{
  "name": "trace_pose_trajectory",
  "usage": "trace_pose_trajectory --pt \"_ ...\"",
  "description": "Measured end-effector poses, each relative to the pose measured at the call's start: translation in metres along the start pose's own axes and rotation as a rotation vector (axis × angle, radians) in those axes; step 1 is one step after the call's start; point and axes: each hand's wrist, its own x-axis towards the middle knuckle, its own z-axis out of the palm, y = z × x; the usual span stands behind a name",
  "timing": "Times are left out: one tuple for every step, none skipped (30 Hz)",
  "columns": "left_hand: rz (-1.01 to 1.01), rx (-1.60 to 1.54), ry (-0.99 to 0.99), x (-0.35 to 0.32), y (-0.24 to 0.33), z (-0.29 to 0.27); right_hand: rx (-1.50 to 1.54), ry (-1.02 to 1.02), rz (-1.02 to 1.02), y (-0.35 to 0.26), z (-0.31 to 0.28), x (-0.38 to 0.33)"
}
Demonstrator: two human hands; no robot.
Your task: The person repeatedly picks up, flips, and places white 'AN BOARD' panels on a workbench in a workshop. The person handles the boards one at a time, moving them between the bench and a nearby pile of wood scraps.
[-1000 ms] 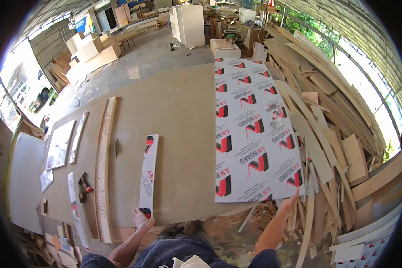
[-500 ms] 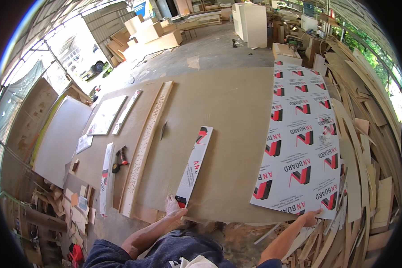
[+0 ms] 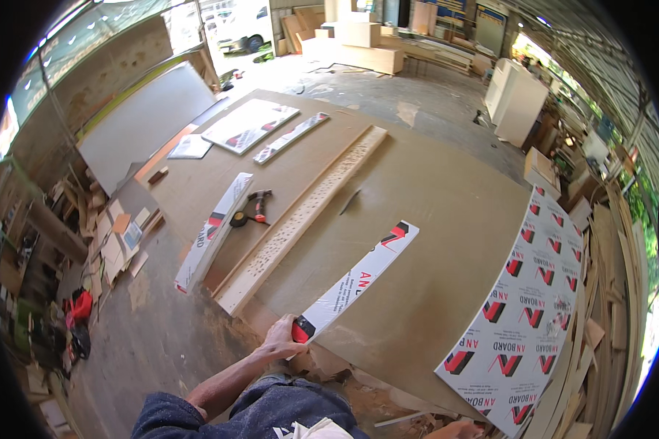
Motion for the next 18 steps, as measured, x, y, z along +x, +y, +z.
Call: trace_pose_trajectory --pt "0.033 -0.020 0.079 -0.010 -0.007 -0.014 0.015 -0.069 -0.008 0.006 -0.003 -0.030" --pt "0.047 -0.044 0.121 -0.017 -0.016 -0.031 0.025 -0.134 -0.013 0.014 -0.009 -0.059" --pt "0.061 -0.065 0.163 -0.023 -0.026 -0.051 0.033 -0.199 -0.015 0.022 -0.013 -0.087" --pt "0.077 -0.081 0.203 -0.027 -0.039 -0.071 0.038 -0.264 -0.013 0.033 -0.020 -0.115" --pt "0.086 -0.097 0.260 -0.025 -0.055 -0.089 0.043 -0.314 -0.004 0.045 -0.027 -0.137" --pt "0.098 -0.113 0.313 -0.022 -0.072 -0.107 0.047 -0.359 0.008 0.057 -0.035 -0.160" --pt "0.145 -0.084 0.412 -0.019 -0.091 -0.129 0.049 -0.420 0.136 0.067 -0.045 -0.183" --pt "0.215 -0.060 0.490 -0.009 -0.107 -0.150 0.047 -0.455 0.272 0.079 -0.054 -0.199" --pt "0.131 -0.128 0.498 -0.003 -0.120 -0.172 0.047 -0.482 0.401 0.090 -0.062 -0.214" --pt "0.054 -0.186 0.493 0.005 -0.130 -0.196 0.049 -0.516 0.514 0.101 -0.070 -0.227" --pt "0.089 -0.136 0.563 0.013 -0.166 -0.221 0.069 -0.572 0.599 0.111 -0.071 -0.238" --pt "0.141 -0.091 0.617 0.026 -0.202 -0.241 0.101 -0.615 0.673 0.119 -0.074 -0.247" --pt "0.088 -0.154 0.653 0.041 -0.213 -0.258 0.148 -0.675 0.708 0.126 -0.077 -0.250" --pt "0.065 -0.130 0.634 0.057 -0.241 -0.279 0.206 -0.812 0.711 0.119 -0.084 -0.256" --pt "0.052 -0.160 0.710 0.078 -0.270 -0.290 0.190 -0.888 0.692 0.114 -0.090 -0.257" --pt "0.029 -0.184 0.797 0.097 -0.297 -0.300 0.135 -0.871 0.653 0.096 -0.102 -0.264" --pt "0.032 -0.188 0.776 0.116 -0.322 -0.309 0.076 -0.865 0.607 0.070 -0.113 -0.267" --pt "0.036 -0.198 0.760 0.138 -0.345 -0.320 0.023 -0.861 0.557 0.061 -0.128 -0.271"
